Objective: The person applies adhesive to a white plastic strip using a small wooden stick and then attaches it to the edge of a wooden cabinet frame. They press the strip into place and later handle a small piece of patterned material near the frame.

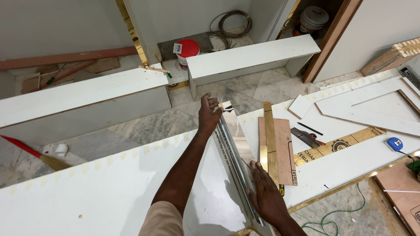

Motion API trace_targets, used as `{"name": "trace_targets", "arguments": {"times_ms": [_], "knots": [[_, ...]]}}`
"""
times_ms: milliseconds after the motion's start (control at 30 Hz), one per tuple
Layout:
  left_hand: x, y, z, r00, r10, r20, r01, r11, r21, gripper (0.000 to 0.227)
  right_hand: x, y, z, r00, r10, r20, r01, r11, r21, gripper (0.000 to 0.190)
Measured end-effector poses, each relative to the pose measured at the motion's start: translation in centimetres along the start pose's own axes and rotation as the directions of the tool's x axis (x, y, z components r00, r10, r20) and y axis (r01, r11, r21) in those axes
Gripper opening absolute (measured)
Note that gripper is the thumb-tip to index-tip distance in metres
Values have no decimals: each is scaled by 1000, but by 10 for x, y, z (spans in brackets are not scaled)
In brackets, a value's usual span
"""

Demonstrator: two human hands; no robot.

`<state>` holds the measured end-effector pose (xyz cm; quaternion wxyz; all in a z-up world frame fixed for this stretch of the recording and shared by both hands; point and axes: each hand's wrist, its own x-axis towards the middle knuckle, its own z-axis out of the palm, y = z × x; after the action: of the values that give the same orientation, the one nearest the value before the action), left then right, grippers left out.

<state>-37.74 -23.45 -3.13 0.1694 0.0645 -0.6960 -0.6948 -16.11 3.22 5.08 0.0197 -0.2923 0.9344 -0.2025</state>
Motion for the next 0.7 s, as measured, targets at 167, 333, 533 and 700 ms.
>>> {"name": "trace_targets", "arguments": {"times_ms": [167,333,533,700], "knots": [[6,-3,-5,995,-14,100,16,1000,-14,74,1,-1,0,998,44,47,-45,999,13,77],[12,-5,-9,979,-26,202,53,990,-127,75,1,-2,-1,996,61,62,-60,998,-15,76],[20,4,-13,954,-17,301,64,987,-148,84,0,-2,-1,996,62,65,-61,998,-17,76],[26,13,-18,918,-23,396,59,995,-80,89,-1,-2,0,994,73,78,-73,997,-6,78]]}}
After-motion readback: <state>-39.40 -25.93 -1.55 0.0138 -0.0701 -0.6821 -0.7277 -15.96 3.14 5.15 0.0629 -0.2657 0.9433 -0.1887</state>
